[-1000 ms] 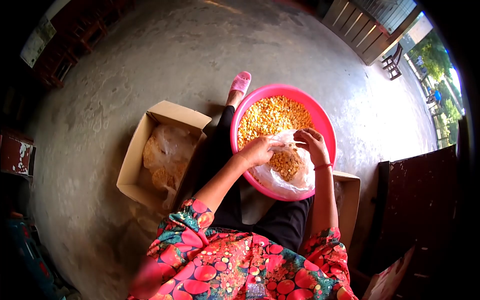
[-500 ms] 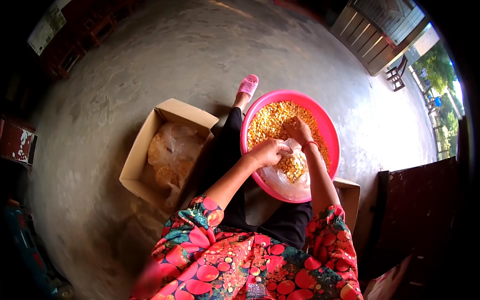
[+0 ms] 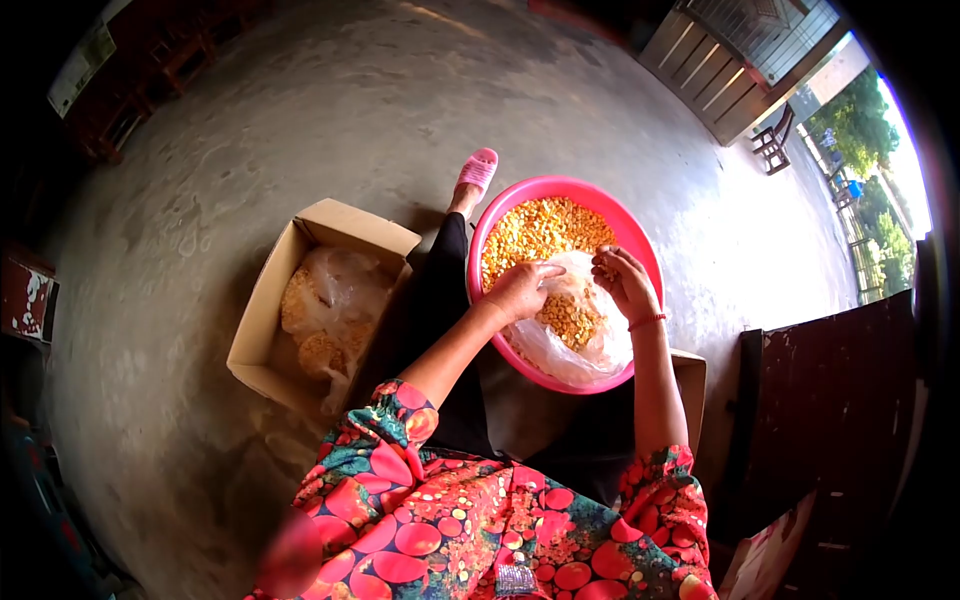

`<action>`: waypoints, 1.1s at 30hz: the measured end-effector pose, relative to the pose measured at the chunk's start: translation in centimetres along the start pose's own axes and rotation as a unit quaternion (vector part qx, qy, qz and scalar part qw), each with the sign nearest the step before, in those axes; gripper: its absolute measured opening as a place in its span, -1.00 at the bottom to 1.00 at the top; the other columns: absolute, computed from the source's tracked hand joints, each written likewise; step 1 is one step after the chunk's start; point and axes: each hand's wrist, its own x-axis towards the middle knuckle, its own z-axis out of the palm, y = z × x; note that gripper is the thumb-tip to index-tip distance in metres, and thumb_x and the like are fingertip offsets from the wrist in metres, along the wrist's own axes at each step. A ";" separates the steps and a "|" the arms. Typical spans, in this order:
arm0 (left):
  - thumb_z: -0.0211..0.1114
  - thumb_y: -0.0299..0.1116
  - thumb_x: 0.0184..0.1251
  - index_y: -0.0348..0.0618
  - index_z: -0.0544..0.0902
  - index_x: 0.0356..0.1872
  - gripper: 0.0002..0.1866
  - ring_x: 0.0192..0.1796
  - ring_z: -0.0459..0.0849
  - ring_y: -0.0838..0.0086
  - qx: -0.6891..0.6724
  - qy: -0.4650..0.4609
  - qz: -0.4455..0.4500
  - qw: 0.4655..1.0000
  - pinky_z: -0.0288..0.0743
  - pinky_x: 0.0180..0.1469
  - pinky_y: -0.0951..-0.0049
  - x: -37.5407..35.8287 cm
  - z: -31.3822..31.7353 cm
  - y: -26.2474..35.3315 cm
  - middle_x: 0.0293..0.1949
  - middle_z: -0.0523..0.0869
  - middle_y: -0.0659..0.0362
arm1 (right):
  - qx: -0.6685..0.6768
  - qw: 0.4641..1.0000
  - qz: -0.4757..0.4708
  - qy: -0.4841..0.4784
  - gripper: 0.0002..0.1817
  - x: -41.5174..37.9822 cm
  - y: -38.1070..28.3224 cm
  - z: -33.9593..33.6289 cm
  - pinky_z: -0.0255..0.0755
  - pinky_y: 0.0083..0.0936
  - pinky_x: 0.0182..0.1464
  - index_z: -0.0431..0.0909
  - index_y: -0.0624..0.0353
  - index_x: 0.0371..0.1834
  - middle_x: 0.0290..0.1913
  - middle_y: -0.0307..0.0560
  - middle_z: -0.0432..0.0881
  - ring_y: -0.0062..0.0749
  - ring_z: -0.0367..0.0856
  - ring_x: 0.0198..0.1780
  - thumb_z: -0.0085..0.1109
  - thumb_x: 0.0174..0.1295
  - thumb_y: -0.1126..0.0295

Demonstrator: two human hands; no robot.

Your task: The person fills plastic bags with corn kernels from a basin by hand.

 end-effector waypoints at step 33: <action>0.15 -0.62 0.05 -0.14 0.51 0.09 -0.52 0.17 0.44 0.10 0.071 0.074 0.061 0.993 0.33 0.22 0.27 -0.7 -0.7 1.2 0.06 0.52 -0.04 | -0.543 0.772 -0.327 0.047 -0.86 -4.6 -2.7 1.5 0.40 -0.32 -0.38 0.43 0.24 -0.42 -0.48 0.03 0.49 -0.04 0.53 -0.38 0.21 -0.02 0.54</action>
